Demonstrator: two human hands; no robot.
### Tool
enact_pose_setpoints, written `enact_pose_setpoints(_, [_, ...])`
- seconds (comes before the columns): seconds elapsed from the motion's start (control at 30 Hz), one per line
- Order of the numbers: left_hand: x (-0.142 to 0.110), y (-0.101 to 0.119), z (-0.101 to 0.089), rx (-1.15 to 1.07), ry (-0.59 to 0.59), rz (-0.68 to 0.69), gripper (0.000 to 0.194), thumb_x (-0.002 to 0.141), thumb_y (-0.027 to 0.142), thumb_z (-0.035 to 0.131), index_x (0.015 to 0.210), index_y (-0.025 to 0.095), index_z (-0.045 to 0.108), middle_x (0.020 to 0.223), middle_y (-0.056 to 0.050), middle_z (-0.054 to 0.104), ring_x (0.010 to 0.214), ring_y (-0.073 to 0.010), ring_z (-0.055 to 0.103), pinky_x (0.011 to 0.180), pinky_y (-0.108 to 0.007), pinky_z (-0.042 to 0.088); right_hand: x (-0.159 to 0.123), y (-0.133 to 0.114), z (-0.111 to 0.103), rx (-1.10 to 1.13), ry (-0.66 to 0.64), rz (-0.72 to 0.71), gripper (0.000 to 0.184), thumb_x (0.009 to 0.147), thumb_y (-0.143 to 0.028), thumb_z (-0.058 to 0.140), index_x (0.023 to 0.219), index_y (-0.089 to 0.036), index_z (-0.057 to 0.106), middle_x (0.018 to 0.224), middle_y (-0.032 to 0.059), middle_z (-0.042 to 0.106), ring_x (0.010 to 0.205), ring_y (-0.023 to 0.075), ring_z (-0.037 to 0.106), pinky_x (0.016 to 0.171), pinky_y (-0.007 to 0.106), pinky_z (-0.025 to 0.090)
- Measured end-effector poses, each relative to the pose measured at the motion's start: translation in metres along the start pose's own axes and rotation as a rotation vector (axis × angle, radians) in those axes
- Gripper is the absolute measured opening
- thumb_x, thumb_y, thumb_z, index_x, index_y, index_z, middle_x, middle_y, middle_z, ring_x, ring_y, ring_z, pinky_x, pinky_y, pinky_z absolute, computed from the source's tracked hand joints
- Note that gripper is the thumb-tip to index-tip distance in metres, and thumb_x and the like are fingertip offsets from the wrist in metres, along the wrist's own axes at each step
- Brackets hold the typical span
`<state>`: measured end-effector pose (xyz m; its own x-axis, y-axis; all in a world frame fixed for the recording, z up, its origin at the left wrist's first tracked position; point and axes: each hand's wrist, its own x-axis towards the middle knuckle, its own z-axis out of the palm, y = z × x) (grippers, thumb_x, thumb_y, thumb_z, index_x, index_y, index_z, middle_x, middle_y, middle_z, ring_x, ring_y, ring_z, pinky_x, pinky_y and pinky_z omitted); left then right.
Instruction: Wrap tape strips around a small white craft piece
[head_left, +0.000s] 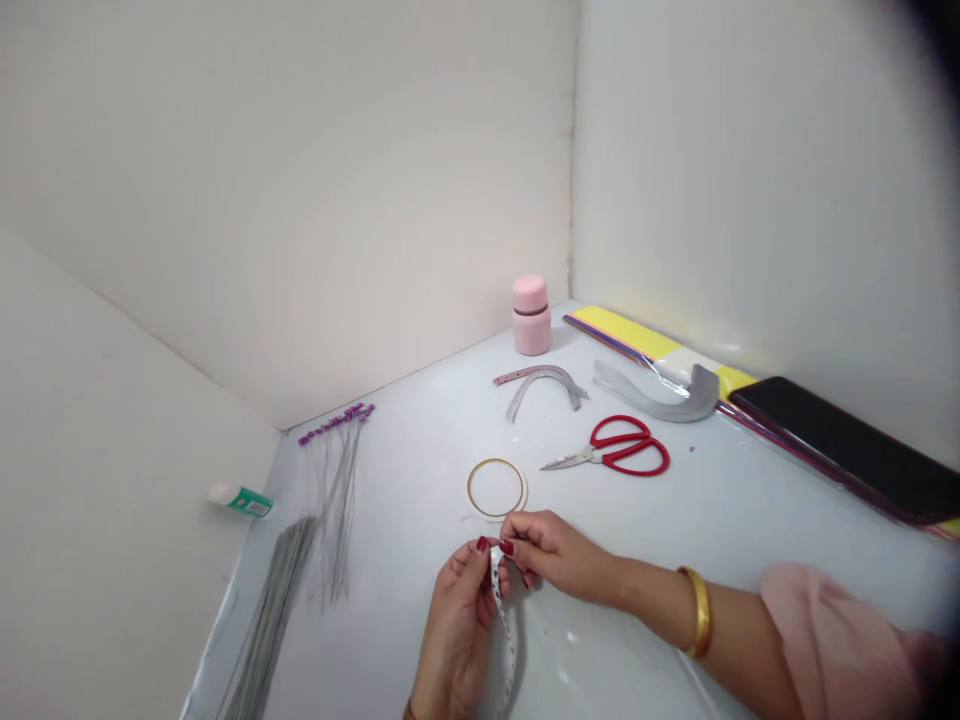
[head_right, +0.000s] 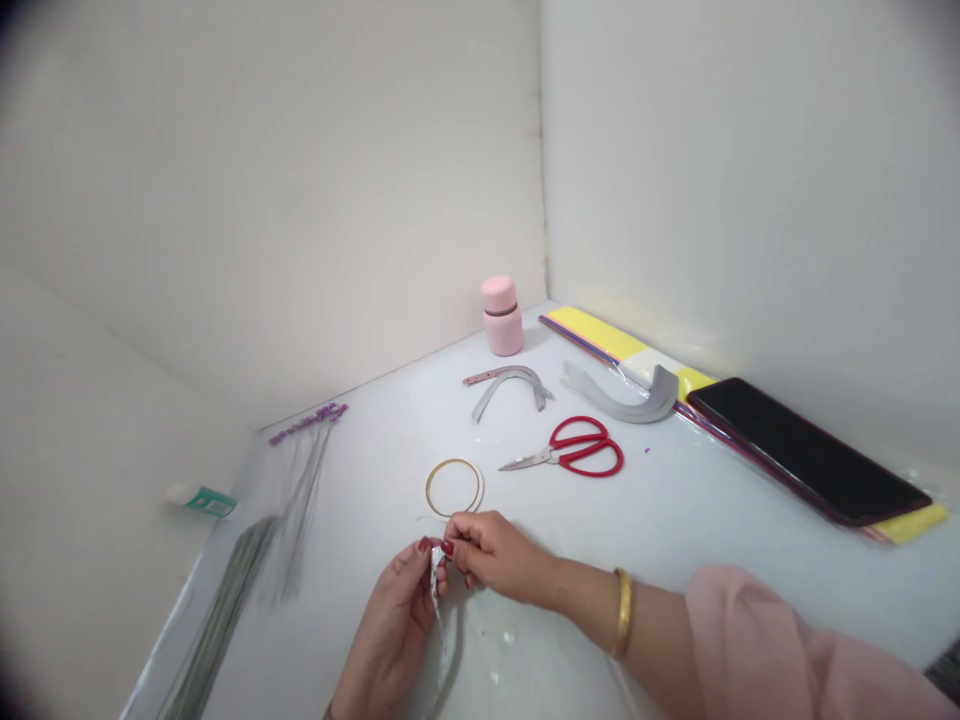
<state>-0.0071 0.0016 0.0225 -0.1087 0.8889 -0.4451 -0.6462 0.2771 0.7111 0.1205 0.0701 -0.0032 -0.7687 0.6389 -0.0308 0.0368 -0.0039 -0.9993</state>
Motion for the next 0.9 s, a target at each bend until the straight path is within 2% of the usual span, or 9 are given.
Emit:
enact_pose_setpoints(0.17, [0.002, -0.002, -0.003, -0.013, -0.019, -0.016, 0.009, 0.069, 0.015, 0.068, 0.067, 0.008, 0.064, 0.058, -0.002, 0.060, 0.050, -0.0061, 0.051, 0.052, -0.017, 0.043, 0.001, 0.001, -0.001, 0.030, -0.015, 0.026, 0.023, 0.086, -0.036, 0.043, 0.074, -0.016, 0.046, 0.064, 0.0014, 0.059, 0.049, 0.0081, 0.047, 0.046, 0.019, 0.037])
enact_pose_setpoints(0.53, [0.000, -0.007, -0.006, -0.057, 0.023, -0.046, 0.006, 0.070, 0.016, 0.068, 0.069, 0.010, 0.066, 0.065, -0.001, 0.061, 0.054, -0.0055, 0.053, 0.054, -0.016, 0.046, 0.000, -0.003, -0.002, 0.094, -0.063, 0.048, 0.028, 0.083, -0.041, 0.047, 0.073, -0.015, 0.048, 0.066, 0.0014, 0.059, 0.051, 0.0081, 0.048, 0.049, 0.019, 0.038])
enact_pose_setpoints(0.67, [0.000, -0.003, -0.005, -0.045, 0.010, -0.020, 0.008, 0.075, 0.018, 0.063, 0.074, 0.010, 0.066, 0.071, -0.003, 0.061, 0.060, -0.0077, 0.055, 0.058, -0.018, 0.046, 0.001, -0.004, -0.002, 0.122, -0.035, 0.068, 0.031, 0.081, -0.045, 0.048, 0.073, -0.015, 0.047, 0.062, -0.0004, 0.056, 0.049, 0.0075, 0.047, 0.046, 0.019, 0.035])
enact_pose_setpoints(0.8, [-0.003, 0.004, -0.004, 0.007, -0.054, -0.044, 0.011, 0.077, 0.013, 0.059, 0.084, 0.009, 0.064, 0.077, -0.006, 0.062, 0.065, -0.0098, 0.056, 0.064, -0.021, 0.046, 0.002, -0.001, -0.002, 0.144, 0.015, 0.084, 0.032, 0.081, -0.046, 0.047, 0.073, -0.016, 0.045, 0.058, -0.0036, 0.051, 0.046, 0.0063, 0.045, 0.044, 0.017, 0.032])
enact_pose_setpoints(0.9, [-0.005, 0.005, -0.003, 0.073, -0.072, -0.069, 0.006, 0.076, 0.012, 0.059, 0.080, 0.010, 0.062, 0.073, -0.006, 0.062, 0.061, -0.0093, 0.055, 0.059, -0.021, 0.044, 0.003, 0.001, -0.002, 0.151, 0.034, 0.091, 0.031, 0.081, -0.046, 0.047, 0.075, -0.016, 0.046, 0.060, -0.0034, 0.051, 0.047, 0.0062, 0.046, 0.045, 0.017, 0.033])
